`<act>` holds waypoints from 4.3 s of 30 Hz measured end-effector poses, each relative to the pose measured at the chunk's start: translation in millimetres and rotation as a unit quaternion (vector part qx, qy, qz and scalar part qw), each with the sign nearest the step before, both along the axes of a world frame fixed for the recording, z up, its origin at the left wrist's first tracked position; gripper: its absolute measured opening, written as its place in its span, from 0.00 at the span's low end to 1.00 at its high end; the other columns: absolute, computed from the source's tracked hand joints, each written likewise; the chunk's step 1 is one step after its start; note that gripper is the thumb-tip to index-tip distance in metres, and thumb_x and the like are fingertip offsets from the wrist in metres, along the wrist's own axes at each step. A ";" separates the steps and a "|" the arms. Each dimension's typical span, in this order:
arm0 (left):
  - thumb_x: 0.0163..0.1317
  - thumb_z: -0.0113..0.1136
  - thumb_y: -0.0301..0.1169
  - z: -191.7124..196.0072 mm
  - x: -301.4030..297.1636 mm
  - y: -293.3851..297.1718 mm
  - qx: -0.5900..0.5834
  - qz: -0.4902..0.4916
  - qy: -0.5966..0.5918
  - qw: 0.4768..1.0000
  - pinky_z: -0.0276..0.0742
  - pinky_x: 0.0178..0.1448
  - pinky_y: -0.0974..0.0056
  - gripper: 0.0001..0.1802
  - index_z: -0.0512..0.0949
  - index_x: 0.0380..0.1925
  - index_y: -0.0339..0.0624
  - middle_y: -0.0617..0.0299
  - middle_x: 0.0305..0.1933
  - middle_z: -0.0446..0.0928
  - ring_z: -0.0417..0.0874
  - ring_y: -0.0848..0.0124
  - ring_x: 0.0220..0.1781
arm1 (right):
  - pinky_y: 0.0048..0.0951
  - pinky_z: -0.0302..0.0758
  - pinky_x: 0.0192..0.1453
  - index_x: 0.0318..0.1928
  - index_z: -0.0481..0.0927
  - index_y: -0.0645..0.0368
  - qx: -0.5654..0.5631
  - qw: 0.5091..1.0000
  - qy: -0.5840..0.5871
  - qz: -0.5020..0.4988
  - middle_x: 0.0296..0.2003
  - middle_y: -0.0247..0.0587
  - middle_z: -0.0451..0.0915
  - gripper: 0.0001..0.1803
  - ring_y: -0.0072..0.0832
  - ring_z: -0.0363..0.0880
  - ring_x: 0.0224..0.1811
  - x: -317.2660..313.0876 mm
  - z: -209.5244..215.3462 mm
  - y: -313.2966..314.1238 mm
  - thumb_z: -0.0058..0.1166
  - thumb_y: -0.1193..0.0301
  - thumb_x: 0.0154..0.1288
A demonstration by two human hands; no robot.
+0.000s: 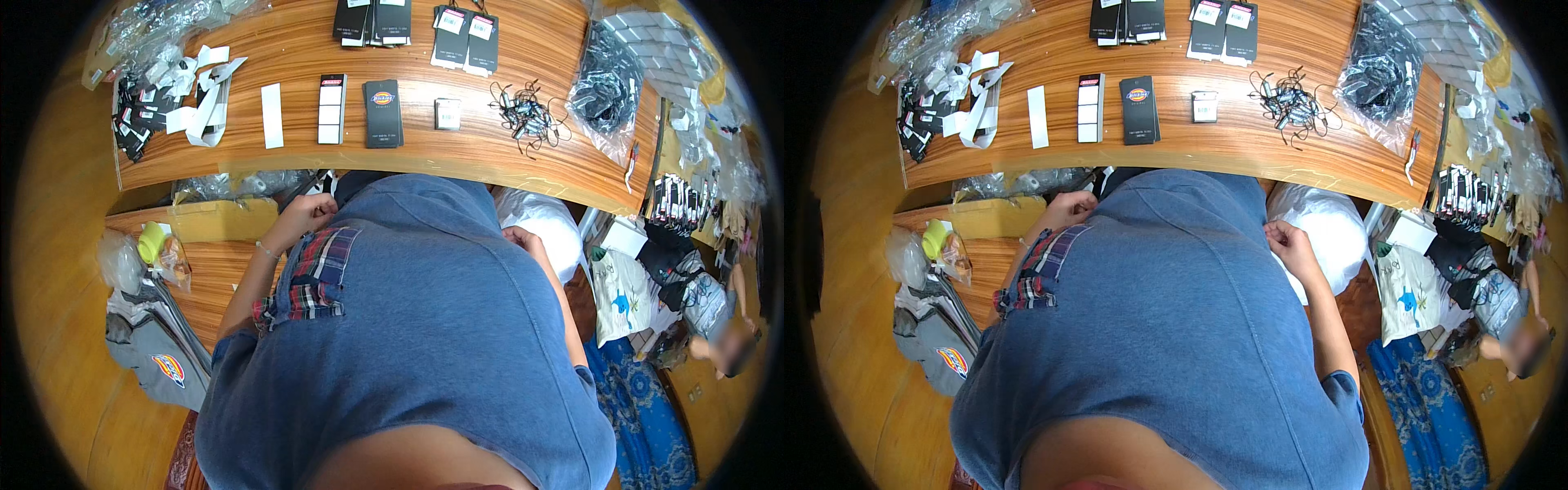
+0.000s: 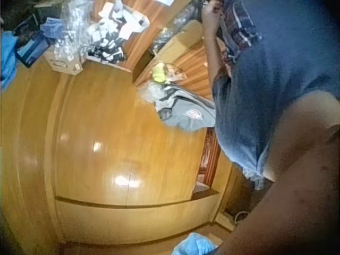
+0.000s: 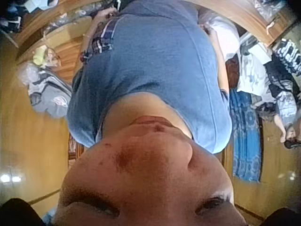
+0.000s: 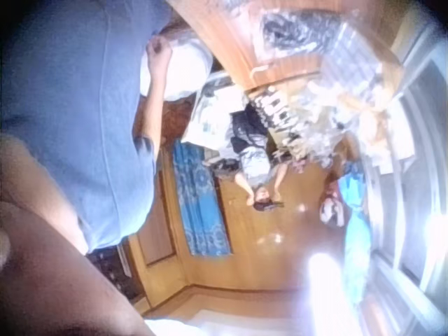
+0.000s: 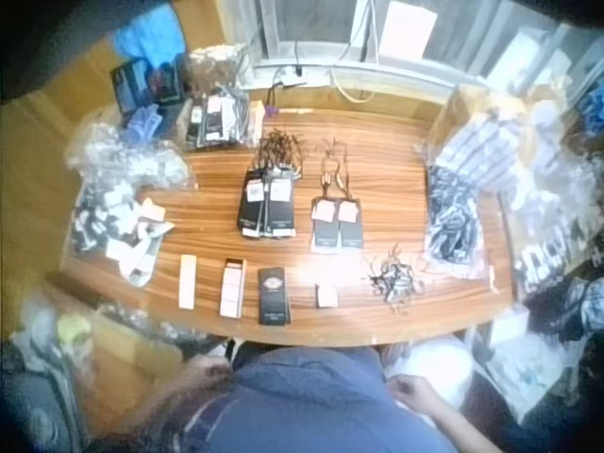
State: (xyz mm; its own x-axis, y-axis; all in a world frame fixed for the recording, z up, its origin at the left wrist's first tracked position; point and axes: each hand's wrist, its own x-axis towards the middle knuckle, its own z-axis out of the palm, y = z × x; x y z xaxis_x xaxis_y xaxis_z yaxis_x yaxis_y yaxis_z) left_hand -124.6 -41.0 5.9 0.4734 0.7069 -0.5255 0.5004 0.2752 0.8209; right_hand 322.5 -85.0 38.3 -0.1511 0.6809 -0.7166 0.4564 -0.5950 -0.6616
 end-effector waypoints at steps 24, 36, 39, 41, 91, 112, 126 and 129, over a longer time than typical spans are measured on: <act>0.50 0.61 0.23 3.8 9.6 7.6 -0.070 -0.017 0.073 0.995 0.70 0.28 0.67 0.06 0.73 0.24 0.33 0.61 0.20 0.74 0.74 0.74 0.22 | 0.28 0.65 0.25 0.27 0.72 0.67 0.207 0.975 -0.074 0.041 0.20 0.47 0.69 0.05 0.30 0.66 0.19 -21.0 -43.6 16.0 0.53 0.79 0.56; 0.45 0.61 0.23 6.4 10.6 -4.6 0.075 -0.051 0.112 0.990 0.71 0.32 0.58 0.09 0.69 0.22 0.35 0.51 0.21 0.73 0.77 0.57 0.27 | 0.27 0.64 0.24 0.28 0.71 0.68 0.215 0.969 -0.045 0.117 0.20 0.46 0.68 0.04 0.28 0.64 0.18 -25.9 -45.8 31.0 0.51 0.80 0.58; 0.45 0.62 0.24 18.0 21.8 0.1 0.062 0.037 0.117 0.991 0.71 0.31 0.60 0.09 0.70 0.23 0.37 0.52 0.22 0.73 0.77 0.57 0.27 | 0.26 0.66 0.26 0.28 0.72 0.68 0.151 0.981 -0.067 0.104 0.20 0.45 0.70 0.03 0.25 0.67 0.20 -17.0 -47.5 17.4 0.50 0.81 0.57; 0.46 0.62 0.25 20.6 27.3 -0.8 0.088 0.075 0.113 0.987 0.72 0.31 0.60 0.09 0.70 0.23 0.38 0.53 0.23 0.73 0.77 0.58 0.27 | 0.25 0.67 0.27 0.28 0.72 0.67 0.114 0.985 -0.054 0.114 0.20 0.43 0.71 0.03 0.24 0.67 0.21 -20.6 -30.1 24.3 0.52 0.81 0.56; 0.59 0.56 0.23 15.6 135.1 129.2 0.017 0.176 -0.181 0.967 0.74 0.36 0.76 0.13 0.72 0.45 0.33 0.61 0.34 0.79 0.78 0.80 0.34 | 0.16 0.66 0.25 0.52 0.70 0.56 0.414 0.905 0.055 -0.075 0.26 0.29 0.72 0.25 0.13 0.67 0.22 -133.7 2.4 155.4 0.61 0.78 0.52; 0.62 0.49 0.21 19.2 149.3 144.4 -0.016 0.206 -0.254 0.945 0.68 0.34 0.78 0.12 0.68 0.46 0.39 0.61 0.36 0.79 0.75 0.83 0.34 | 0.37 0.69 0.45 0.32 0.80 0.56 0.508 0.836 -0.209 0.019 0.31 0.41 0.74 0.08 0.41 0.71 0.39 7.4 -33.4 156.8 0.58 0.77 0.48; 0.61 0.53 0.25 87.7 198.2 175.4 0.242 -0.023 -0.222 0.944 0.72 0.53 0.68 0.08 0.78 0.38 0.35 0.58 0.48 0.76 0.75 0.72 0.50 | 0.19 0.69 0.33 0.44 0.77 0.62 0.418 0.898 -0.006 -0.138 0.23 0.32 0.74 0.11 0.16 0.71 0.27 -11.8 66.3 184.9 0.52 0.78 0.60; 0.60 0.54 0.25 98.9 210.5 180.4 0.198 -0.102 -0.230 0.947 0.72 0.52 0.68 0.09 0.79 0.38 0.35 0.57 0.52 0.73 0.75 0.72 0.49 | 0.18 0.67 0.29 0.43 0.72 0.64 0.381 0.922 0.046 -0.048 0.21 0.30 0.73 0.12 0.15 0.69 0.23 -28.4 83.3 181.1 0.55 0.78 0.58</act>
State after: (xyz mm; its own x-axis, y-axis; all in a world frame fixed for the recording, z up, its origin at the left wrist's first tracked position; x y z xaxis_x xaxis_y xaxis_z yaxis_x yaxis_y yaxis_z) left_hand 85.9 139.5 104.8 0.7353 0.6754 0.0564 0.0749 -0.1636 0.9837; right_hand 294.1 96.1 121.6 -0.0996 0.9950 -0.0107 0.3460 0.0246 -0.9379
